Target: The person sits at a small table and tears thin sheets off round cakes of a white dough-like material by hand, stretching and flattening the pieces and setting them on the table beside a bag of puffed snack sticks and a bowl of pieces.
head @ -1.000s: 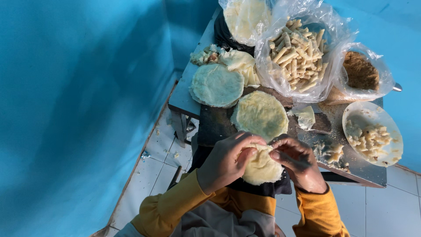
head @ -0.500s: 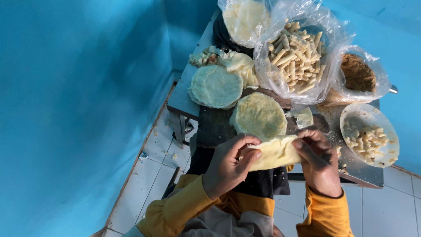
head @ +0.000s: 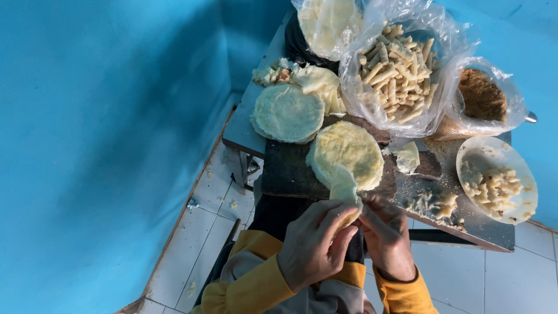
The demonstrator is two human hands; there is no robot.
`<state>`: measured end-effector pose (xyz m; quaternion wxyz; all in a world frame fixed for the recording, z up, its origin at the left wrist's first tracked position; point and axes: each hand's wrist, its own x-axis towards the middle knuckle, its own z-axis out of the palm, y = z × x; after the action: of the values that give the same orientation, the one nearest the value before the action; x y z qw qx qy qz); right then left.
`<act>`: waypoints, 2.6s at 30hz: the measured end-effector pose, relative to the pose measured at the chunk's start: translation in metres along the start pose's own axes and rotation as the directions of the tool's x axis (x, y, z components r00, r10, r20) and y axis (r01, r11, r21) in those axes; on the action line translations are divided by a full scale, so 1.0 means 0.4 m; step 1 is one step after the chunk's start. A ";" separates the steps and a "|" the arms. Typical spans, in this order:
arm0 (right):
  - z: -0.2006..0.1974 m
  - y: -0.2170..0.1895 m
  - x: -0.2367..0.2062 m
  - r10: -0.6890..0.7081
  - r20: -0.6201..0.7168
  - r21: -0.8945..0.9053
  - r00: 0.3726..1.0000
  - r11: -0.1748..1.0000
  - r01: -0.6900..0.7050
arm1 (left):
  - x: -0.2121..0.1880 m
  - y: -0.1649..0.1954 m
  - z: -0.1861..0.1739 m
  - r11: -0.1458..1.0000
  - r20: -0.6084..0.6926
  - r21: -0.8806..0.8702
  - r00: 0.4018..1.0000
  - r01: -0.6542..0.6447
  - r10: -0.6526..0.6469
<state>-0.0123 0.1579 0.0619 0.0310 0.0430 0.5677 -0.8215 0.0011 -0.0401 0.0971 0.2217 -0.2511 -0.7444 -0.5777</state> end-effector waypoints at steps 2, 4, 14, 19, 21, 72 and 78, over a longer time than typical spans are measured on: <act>-0.023 0.016 -0.005 -0.032 0.083 0.080 0.996 0.997 0.026 | -0.011 -0.002 -0.003 1.000 0.006 0.008 1.000 0.028 -0.028; -0.037 0.033 -0.013 0.013 0.009 0.018 1.000 1.000 -0.013 | -0.022 -0.004 -0.003 1.000 0.006 -0.005 1.000 0.028 -0.028; -0.009 0.041 -0.046 -0.071 0.200 -0.207 0.977 0.972 0.113 | -0.037 -0.035 0.009 0.804 0.140 -0.323 0.866 0.499 -0.480; -0.007 0.044 -0.053 -0.006 0.086 -0.227 0.996 0.974 0.026 | -0.049 -0.037 0.008 0.785 0.147 -0.362 0.863 0.502 -0.484; -0.015 0.045 -0.048 0.004 0.079 -0.188 0.997 0.982 0.011 | -0.053 -0.038 0.012 0.807 0.121 -0.342 0.874 0.482 -0.471; -0.173 -0.056 -0.063 -0.550 -0.234 -0.094 0.802 0.833 0.545 | -0.104 -0.159 0.017 0.323 0.019 -0.871 0.682 0.369 -0.731; -0.145 -0.007 -0.038 -0.094 0.324 -0.407 0.942 0.884 0.228 | -0.068 -0.111 0.010 0.401 0.439 -0.650 0.749 0.646 -0.496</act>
<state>0.0046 0.2131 0.0456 0.0550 -0.1358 0.7287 -0.6690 -0.0061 -0.0487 0.0461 -0.1859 -0.0990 -0.4787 -0.8523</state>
